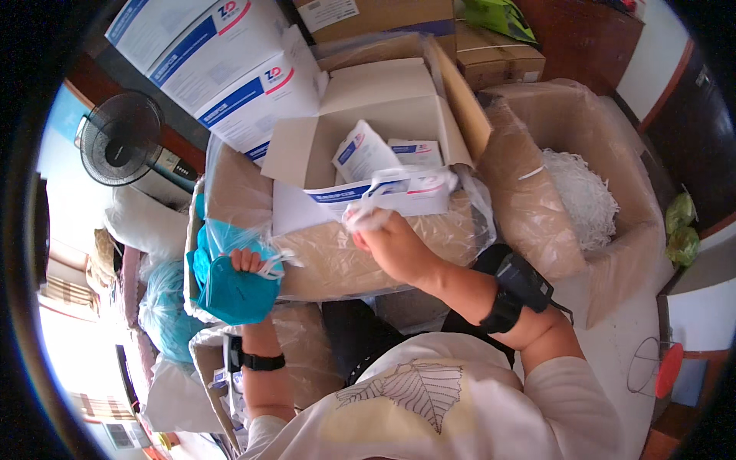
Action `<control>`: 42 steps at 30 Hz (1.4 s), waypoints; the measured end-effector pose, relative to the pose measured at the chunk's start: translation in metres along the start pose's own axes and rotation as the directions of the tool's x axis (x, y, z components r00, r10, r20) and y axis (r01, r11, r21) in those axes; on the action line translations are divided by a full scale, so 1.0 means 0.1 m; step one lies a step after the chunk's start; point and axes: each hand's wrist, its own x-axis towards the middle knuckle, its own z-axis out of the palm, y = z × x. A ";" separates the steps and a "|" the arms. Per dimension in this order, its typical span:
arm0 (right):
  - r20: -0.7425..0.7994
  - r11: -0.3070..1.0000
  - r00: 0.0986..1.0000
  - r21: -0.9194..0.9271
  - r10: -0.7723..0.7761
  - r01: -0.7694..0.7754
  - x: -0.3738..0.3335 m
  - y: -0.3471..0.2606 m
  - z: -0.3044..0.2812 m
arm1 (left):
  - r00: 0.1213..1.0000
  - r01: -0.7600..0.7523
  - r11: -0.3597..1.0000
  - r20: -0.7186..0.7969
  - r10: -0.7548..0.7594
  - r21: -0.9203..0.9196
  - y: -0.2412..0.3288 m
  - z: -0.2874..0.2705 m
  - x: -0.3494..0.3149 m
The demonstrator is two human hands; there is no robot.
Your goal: Packing individual face masks from larger boxes into individual bags or small retail boxes.
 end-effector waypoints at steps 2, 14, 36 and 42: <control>0.146 0.975 0.978 0.147 0.147 -0.168 0.14 0.00 0.04 | 0.999 0.052 0.960 0.020 -0.048 -0.276 -0.17 0.20 0.01; 0.289 0.947 0.951 -0.321 0.107 -0.009 0.16 0.10 0.60 | 0.995 -0.006 0.987 -0.100 -0.010 -0.158 -0.81 0.57 -0.11; 0.412 0.905 0.807 -0.161 0.423 -0.393 -0.19 0.10 0.28 | 0.969 -0.114 -0.095 0.090 -0.229 0.989 -0.52 0.64 -0.19; 0.713 0.678 0.492 0.032 0.500 -0.734 -0.26 0.12 0.01 | 0.932 -0.232 -0.136 0.180 -0.316 0.963 -0.38 0.78 -0.18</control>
